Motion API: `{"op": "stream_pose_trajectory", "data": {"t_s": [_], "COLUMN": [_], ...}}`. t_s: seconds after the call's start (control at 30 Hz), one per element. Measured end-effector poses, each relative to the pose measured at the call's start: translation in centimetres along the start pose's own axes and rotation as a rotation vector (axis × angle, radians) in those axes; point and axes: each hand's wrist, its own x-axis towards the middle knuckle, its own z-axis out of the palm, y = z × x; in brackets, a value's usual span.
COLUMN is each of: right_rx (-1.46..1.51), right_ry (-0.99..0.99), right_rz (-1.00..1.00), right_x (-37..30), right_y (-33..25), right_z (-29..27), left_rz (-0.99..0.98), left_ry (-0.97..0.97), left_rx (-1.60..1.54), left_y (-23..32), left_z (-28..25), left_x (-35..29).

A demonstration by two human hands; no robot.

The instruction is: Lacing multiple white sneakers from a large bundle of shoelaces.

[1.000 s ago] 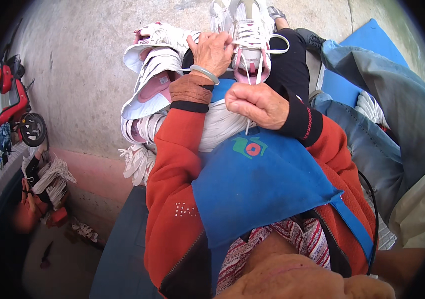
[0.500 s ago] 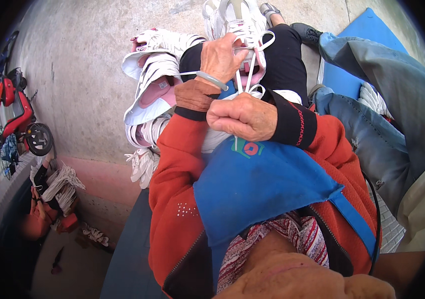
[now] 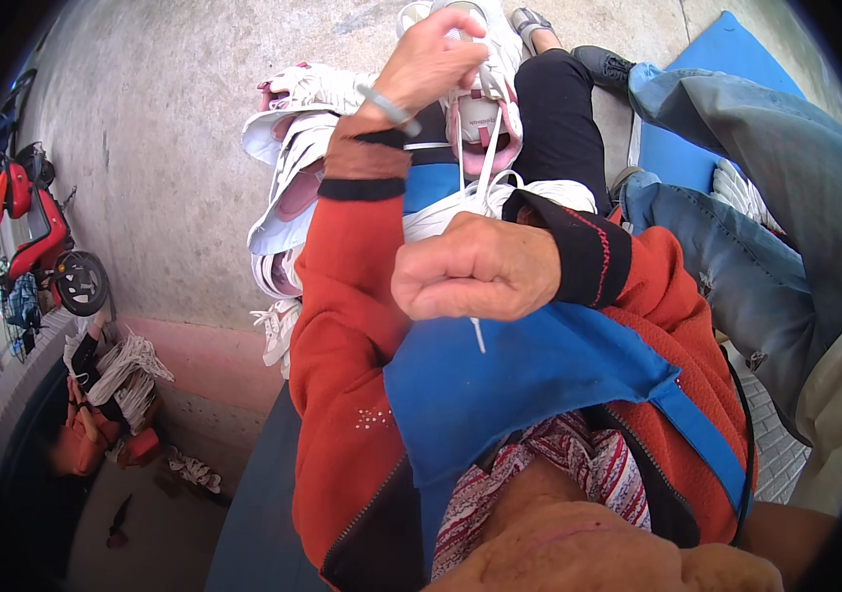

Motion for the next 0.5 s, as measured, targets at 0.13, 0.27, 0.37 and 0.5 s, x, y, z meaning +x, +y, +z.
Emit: {"op": "stream_pose_trajectory", "data": {"t_s": [0.13,0.27,0.37,0.5], "right_rx": [-0.107,-0.29,-0.357,-0.492], "right_ry": [0.032,0.088,0.142,0.129], "right_rz": [0.048,0.0,0.022,-0.053], "right_x": [0.3,0.5,1.2,1.5], "right_y": [1.9,3.0,3.2,4.7], "right_z": [0.9,1.9,1.4,2.1], "left_rz": [0.066,0.265,0.237,-0.199], "left_ry": [0.087,0.064,0.23,-0.06], "left_rx": [0.462,0.394,0.579,0.064], "left_y": [-1.0,-2.1,-2.6,-2.4], "left_z": [0.8,-0.9,-2.8,0.5], "left_x": [2.4,0.0,-4.5,-9.6]}}
